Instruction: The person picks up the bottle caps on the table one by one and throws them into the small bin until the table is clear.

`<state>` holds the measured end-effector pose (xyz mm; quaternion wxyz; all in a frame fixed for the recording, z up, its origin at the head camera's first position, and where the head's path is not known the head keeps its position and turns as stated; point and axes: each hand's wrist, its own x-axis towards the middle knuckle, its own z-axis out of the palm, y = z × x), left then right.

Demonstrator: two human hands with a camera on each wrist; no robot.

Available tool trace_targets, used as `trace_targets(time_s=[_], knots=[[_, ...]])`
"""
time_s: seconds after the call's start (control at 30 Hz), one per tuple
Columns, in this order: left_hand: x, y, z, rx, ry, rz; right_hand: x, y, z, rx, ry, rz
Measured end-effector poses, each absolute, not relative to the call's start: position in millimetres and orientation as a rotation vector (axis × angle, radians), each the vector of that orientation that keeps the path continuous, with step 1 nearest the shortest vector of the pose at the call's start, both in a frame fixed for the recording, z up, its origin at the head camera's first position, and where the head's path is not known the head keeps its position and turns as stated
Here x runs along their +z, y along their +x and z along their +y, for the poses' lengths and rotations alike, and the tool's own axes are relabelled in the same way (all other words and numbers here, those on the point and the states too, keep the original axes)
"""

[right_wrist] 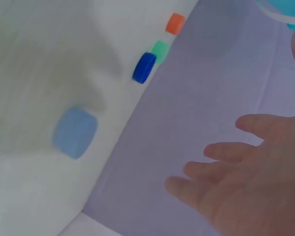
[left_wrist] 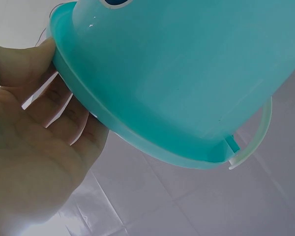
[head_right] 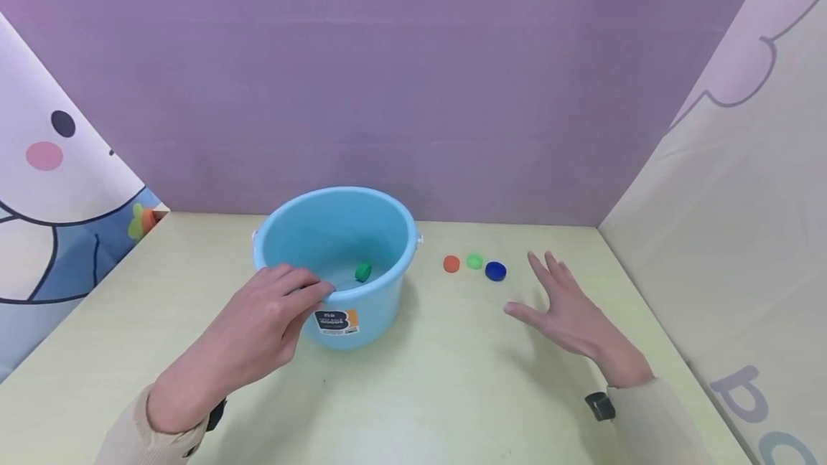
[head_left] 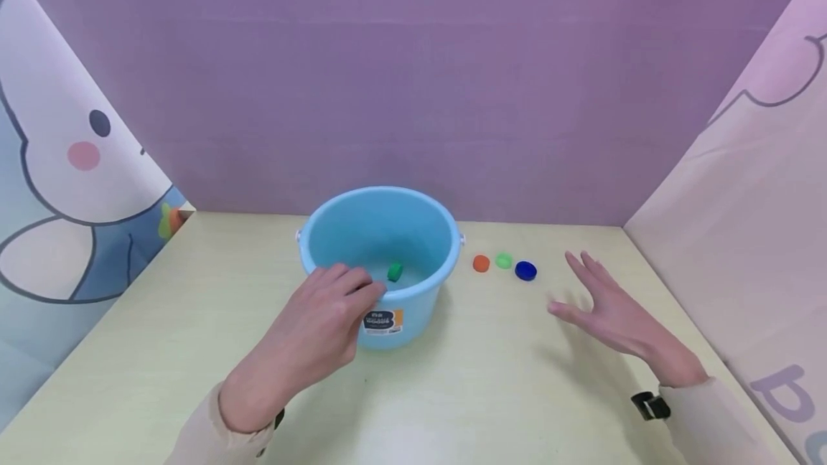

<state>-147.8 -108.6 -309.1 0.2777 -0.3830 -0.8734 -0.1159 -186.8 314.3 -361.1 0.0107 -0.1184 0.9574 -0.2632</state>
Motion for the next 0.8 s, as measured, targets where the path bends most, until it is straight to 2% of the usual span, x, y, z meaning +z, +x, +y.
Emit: trace_targets(time_s=[0.8], knots=[[-310,-148,-108,-0.309,-1.044,-2.333,-388,-187,363,-0.959,-0.226,3.071]])
